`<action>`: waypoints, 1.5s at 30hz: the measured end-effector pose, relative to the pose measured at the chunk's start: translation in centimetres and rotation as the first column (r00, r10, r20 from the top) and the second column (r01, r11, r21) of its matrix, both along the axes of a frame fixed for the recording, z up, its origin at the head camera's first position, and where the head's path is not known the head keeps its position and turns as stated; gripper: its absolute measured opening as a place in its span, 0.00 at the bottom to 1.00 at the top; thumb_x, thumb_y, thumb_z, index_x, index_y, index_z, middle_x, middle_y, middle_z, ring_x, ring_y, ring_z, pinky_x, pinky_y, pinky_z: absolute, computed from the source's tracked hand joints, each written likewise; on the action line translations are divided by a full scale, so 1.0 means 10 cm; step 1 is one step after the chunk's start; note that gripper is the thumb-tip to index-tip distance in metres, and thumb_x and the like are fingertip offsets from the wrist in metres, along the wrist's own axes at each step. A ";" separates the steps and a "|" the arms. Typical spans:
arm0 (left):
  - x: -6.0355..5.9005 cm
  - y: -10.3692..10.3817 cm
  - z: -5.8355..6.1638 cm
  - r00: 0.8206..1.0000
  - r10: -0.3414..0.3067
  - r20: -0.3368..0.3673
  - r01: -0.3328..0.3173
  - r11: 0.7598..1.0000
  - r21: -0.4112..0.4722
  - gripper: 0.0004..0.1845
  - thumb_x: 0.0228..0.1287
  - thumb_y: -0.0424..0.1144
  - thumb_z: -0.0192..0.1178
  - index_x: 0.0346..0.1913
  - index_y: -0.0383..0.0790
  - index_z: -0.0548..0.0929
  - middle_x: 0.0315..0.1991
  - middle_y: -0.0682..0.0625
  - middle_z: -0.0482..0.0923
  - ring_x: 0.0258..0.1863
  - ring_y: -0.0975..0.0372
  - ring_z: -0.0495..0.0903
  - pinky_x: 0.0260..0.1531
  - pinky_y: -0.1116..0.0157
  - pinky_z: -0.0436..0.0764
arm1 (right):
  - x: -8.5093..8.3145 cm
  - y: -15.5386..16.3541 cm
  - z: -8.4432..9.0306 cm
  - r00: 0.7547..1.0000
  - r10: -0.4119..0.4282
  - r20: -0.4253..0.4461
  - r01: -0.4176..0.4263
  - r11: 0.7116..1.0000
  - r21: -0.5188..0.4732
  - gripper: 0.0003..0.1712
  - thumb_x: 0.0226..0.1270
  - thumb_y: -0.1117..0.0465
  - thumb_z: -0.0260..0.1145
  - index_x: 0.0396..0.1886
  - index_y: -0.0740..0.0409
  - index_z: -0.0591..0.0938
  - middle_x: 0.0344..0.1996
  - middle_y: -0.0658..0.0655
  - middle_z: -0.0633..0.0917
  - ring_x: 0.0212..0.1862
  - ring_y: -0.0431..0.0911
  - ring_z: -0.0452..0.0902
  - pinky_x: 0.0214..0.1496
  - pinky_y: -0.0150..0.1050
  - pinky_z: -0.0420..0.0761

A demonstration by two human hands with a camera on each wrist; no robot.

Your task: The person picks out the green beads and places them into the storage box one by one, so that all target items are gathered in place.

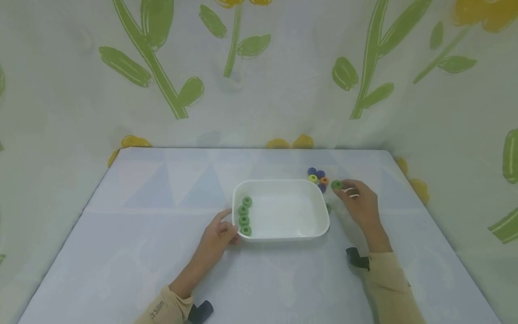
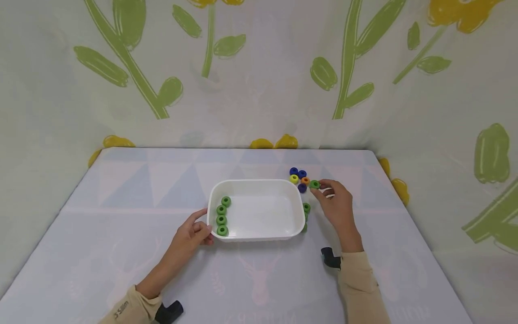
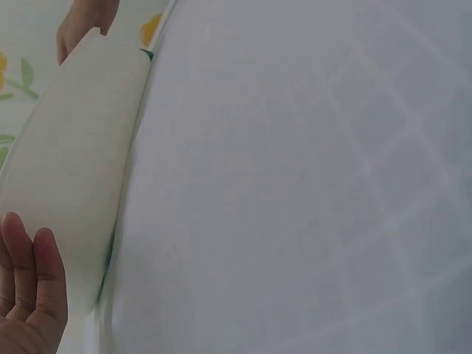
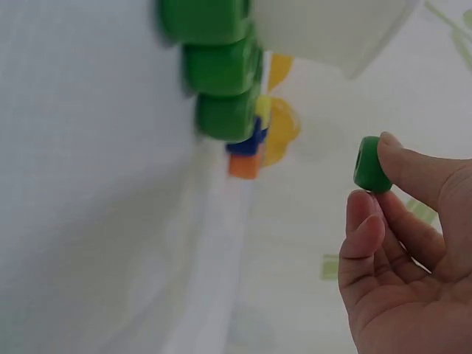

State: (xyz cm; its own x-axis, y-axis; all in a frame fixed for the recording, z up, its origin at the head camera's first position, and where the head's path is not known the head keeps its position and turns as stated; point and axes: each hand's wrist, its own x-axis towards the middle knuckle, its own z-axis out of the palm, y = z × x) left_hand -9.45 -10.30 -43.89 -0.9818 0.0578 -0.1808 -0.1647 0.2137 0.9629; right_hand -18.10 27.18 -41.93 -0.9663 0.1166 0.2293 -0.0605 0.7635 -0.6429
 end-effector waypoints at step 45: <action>0.00 0.01 -0.01 1.000 -0.004 -0.006 0.004 1.000 -0.009 0.30 0.72 0.35 0.55 0.75 0.38 0.63 0.32 0.46 0.82 0.33 0.62 0.83 0.39 0.70 0.84 | 0.13 -1.40 0.04 0.700 0.601 0.386 -0.664 0.746 0.043 0.10 0.62 0.63 0.72 0.44 0.53 0.85 0.32 0.49 0.85 0.38 0.41 0.77 0.48 0.39 0.79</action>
